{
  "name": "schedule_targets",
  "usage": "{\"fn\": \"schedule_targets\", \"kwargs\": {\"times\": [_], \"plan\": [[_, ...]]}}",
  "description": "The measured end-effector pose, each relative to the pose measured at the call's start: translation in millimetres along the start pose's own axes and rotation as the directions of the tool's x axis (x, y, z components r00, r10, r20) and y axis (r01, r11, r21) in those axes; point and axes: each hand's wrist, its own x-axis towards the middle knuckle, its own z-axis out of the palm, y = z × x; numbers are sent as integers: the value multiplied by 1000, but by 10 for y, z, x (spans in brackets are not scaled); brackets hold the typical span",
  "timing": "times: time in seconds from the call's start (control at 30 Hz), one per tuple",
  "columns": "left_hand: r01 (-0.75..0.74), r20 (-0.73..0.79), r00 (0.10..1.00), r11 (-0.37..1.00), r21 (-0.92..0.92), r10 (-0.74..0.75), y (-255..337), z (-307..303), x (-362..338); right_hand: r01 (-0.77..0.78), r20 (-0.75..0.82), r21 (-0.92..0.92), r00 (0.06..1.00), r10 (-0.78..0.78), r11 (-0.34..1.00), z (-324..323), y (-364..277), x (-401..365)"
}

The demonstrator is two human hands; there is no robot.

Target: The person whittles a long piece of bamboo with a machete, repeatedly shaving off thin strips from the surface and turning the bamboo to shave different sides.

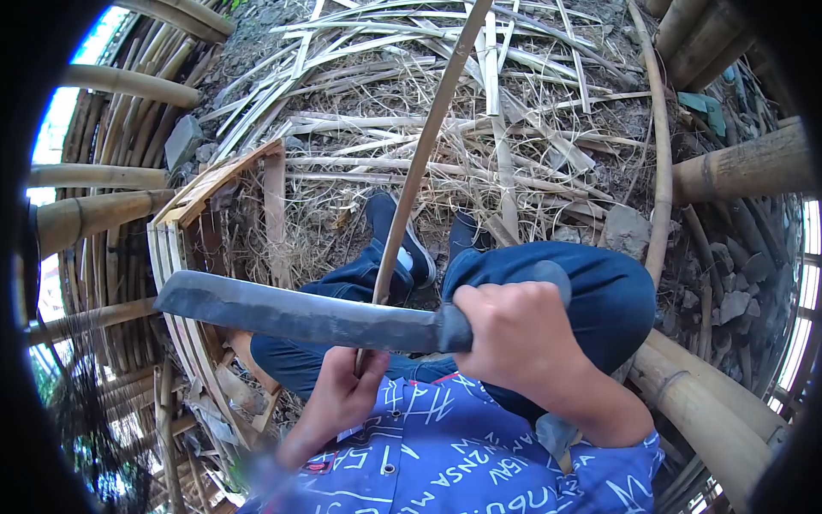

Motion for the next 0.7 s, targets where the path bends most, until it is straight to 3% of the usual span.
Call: {"fn": "schedule_targets", "kwargs": {"times": [0.13, 0.3, 0.43, 0.53, 0.57, 0.67, 0.7], "plan": [[106, -16, 994, 994, 7, -106, 96, 8, -46, 32, 52, -33, 998, -30, 999, 44, -42, 66], [70, -9, 998, 996, 52, -70, 73, 14, -62, 42, 91, -73, 995, -36, 996, 63, 21, 94], [130, 11, 991, 990, 60, -131, 58, 23, -114, -69, 32, -87, 997, 72, 994, -82, 135, 184], [96, 35, 994, 992, 78, -99, -1, 46, -175, -178, -51, -188, 984, 172, 966, -209, 350, 271], [98, 33, 994, 992, 77, -101, -14, 50, -183, -226, -139, -202, 970, 201, 953, -260, 454, 315], [91, 134, 988, 993, -80, -79, -97, 14, -217, -315, -270, -181, 927, 261, 932, -374, 683, 348], [196, 261, 958, 934, -299, -117, -137, -6, -218, -348, -314, -144, 904, 291, 926, -392, 712, 364]]}}
